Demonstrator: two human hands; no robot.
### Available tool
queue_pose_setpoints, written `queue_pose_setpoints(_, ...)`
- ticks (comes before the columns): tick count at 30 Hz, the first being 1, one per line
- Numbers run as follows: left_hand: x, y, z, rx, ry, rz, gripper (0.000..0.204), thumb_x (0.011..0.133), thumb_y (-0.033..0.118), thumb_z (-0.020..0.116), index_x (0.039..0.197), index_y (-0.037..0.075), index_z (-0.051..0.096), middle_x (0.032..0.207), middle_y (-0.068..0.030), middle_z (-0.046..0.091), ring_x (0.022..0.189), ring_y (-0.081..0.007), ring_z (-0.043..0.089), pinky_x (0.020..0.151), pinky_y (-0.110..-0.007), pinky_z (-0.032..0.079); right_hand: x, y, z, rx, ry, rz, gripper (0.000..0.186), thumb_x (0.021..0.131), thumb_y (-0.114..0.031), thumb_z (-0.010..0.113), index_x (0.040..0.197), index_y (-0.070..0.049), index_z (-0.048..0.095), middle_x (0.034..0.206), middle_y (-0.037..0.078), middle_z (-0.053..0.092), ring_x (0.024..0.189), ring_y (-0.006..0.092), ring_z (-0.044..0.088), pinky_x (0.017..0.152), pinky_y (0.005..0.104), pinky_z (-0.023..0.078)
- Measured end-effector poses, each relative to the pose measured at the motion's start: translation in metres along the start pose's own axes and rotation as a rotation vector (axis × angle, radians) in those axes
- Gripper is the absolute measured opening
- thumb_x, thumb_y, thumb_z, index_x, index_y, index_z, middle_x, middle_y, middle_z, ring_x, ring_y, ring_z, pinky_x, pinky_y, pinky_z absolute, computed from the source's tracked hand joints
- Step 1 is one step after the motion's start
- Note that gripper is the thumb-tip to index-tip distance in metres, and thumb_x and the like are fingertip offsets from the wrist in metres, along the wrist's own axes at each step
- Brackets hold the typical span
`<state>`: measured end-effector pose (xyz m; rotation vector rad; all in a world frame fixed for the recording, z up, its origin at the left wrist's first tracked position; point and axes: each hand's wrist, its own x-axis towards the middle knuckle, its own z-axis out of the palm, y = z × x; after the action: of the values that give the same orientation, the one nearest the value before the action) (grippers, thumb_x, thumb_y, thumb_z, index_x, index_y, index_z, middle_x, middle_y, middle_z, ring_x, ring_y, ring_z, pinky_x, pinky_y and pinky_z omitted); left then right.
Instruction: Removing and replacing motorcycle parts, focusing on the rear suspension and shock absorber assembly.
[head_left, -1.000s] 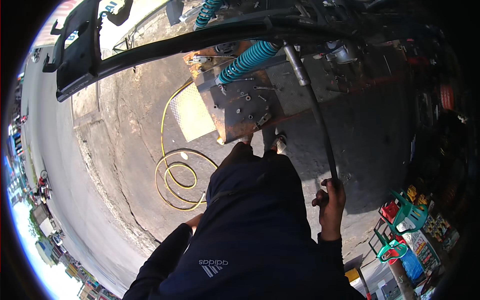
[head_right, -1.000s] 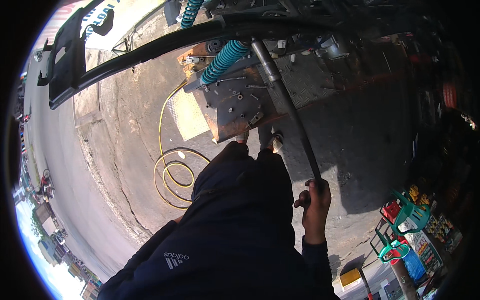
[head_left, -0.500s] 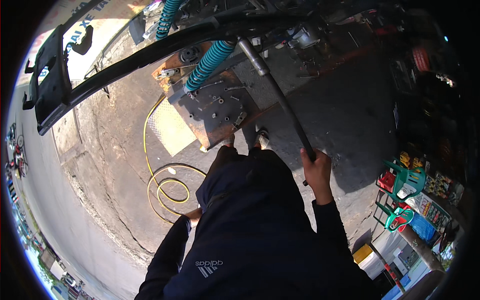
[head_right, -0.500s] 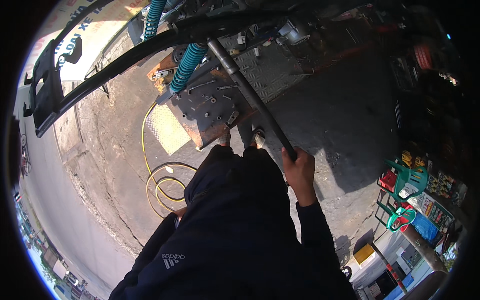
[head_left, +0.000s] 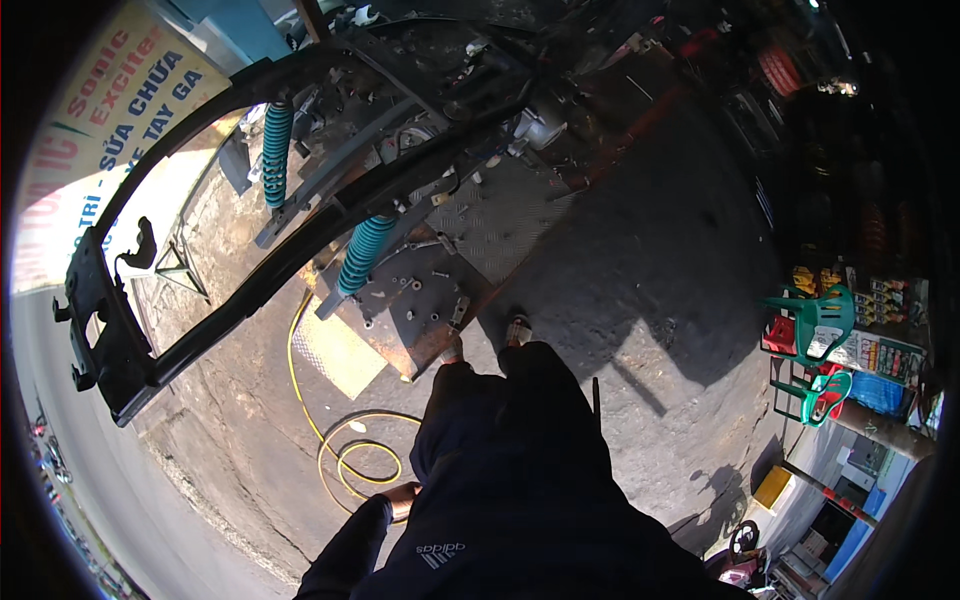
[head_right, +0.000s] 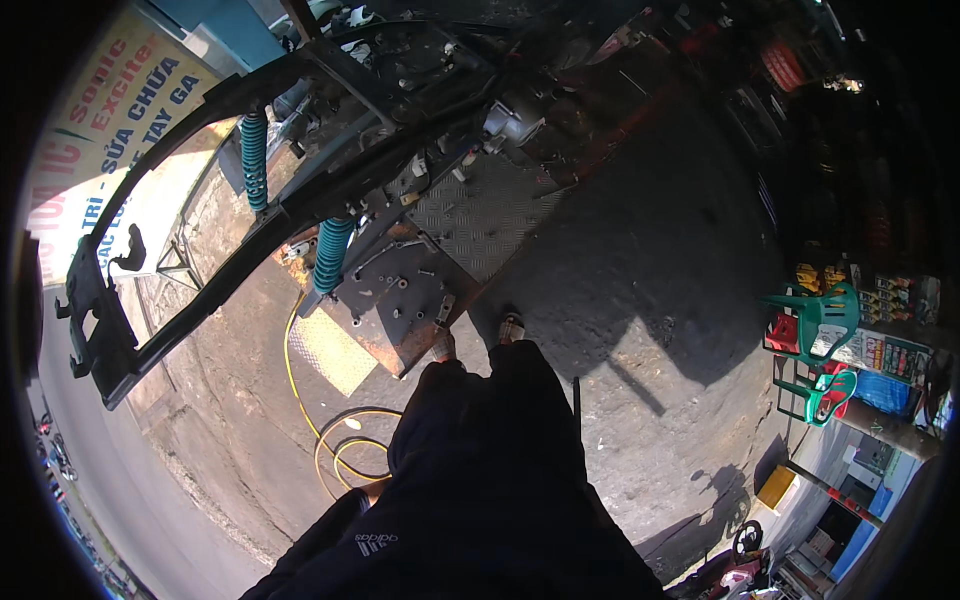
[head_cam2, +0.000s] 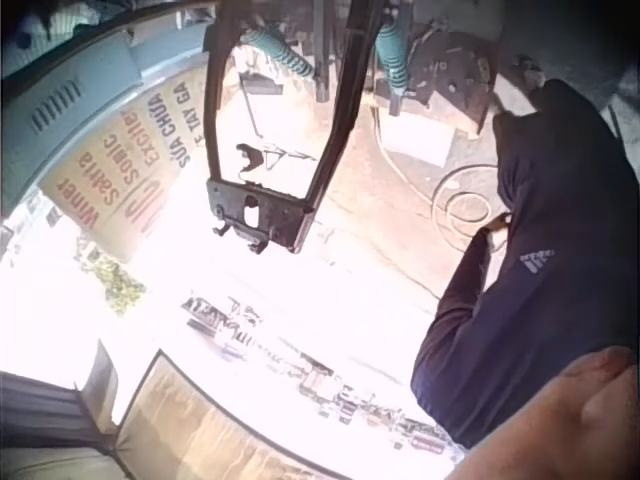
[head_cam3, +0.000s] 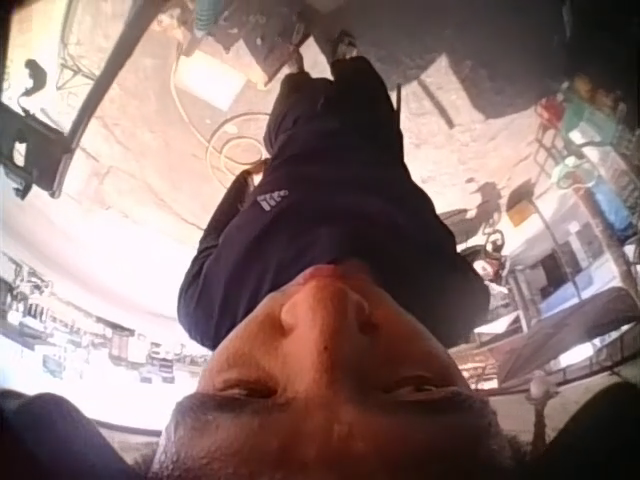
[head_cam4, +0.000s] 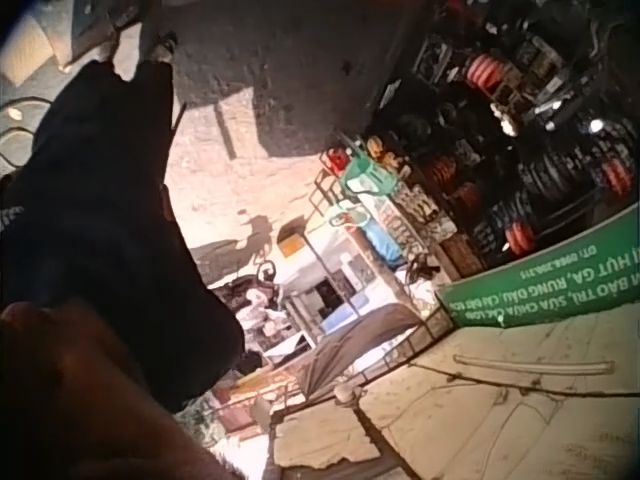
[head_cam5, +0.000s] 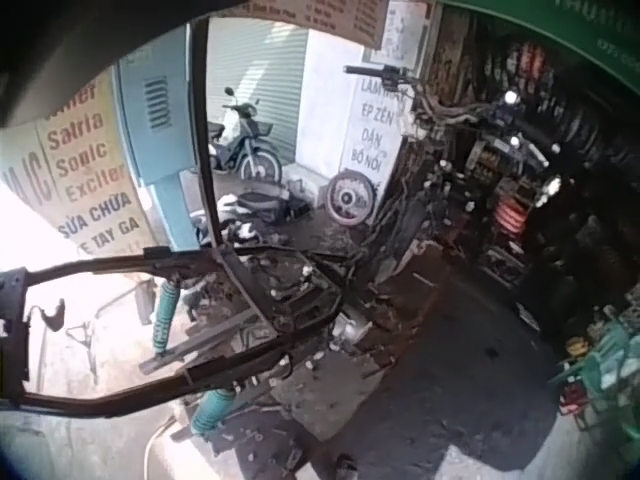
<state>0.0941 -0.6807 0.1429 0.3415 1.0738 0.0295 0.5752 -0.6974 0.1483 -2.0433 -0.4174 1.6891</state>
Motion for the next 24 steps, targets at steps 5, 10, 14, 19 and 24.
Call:
queue_pose_setpoints(5, 0.028, 0.012, 0.0, 0.219, -0.128, -0.006, 0.037, 0.089, 0.021, 0.065, 0.115, -0.004, 0.061, 0.108, -0.0109, 0.069, 0.1, -0.0171, 0.063, 0.09, -0.032, 0.047, 0.014, 0.01, -0.038, 0.014, -0.052, 0.111, 0.018, 0.088, -0.02, 0.069, 0.099, -0.007, 0.063, 0.063, -0.002, 0.054, 0.046, 0.0095, 0.045, 0.041, 0.0279, 0.034)
queue_pose_setpoints(10, 0.067, -0.068, 0.0, 0.489, -0.037, -0.016, 0.056, 0.085, 0.029, 0.066, 0.131, 0.001, 0.052, 0.135, -0.0193, 0.054, 0.128, -0.0292, 0.049, 0.105, -0.039, 0.039, 0.043, -0.019, -0.101, -0.002, -0.14, 0.223, 0.018, 0.088, -0.019, 0.069, 0.1, -0.007, 0.062, 0.062, -0.002, 0.054, 0.046, 0.0092, 0.045, 0.041, 0.0274, 0.034)
queue_pose_setpoints(14, 0.109, -0.056, 0.07, 0.206, 0.022, -0.187, 0.044, 0.08, 0.024, 0.07, 0.115, -0.002, 0.063, 0.114, -0.016, 0.067, 0.108, -0.0243, 0.062, 0.093, -0.036, 0.046, 0.07, -0.034, -0.166, 0.005, -0.183, 0.312, 0.018, 0.088, -0.019, 0.069, 0.1, -0.007, 0.062, 0.062, -0.002, 0.053, 0.047, 0.009, 0.044, 0.042, 0.027, 0.034)
queue_pose_setpoints(19, 0.143, -0.055, 0.134, 0.367, 0.37, -0.072, 0.043, 0.075, 0.031, 0.073, 0.104, 0.0, 0.068, 0.105, -0.0192, 0.07, 0.103, -0.0288, 0.065, 0.086, -0.039, 0.049, 0.098, -0.056, -0.224, 0.025, -0.251, 0.411, 0.018, 0.088, -0.018, 0.069, 0.1, -0.007, 0.062, 0.062, -0.002, 0.052, 0.047, 0.0087, 0.044, 0.042, 0.0265, 0.034)
queue_pose_setpoints(24, 0.154, 0.013, 0.179, 0.508, 0.623, -0.153, 0.04, 0.076, 0.032, 0.071, 0.107, 0.006, 0.068, 0.099, -0.0158, 0.071, 0.094, -0.0284, 0.068, 0.08, -0.042, 0.052, 0.126, -0.069, -0.26, 0.012, -0.276, 0.479, 0.018, 0.088, -0.017, 0.069, 0.101, -0.007, 0.061, 0.061, -0.002, 0.051, 0.047, 0.0084, 0.044, 0.042, 0.026, 0.034)
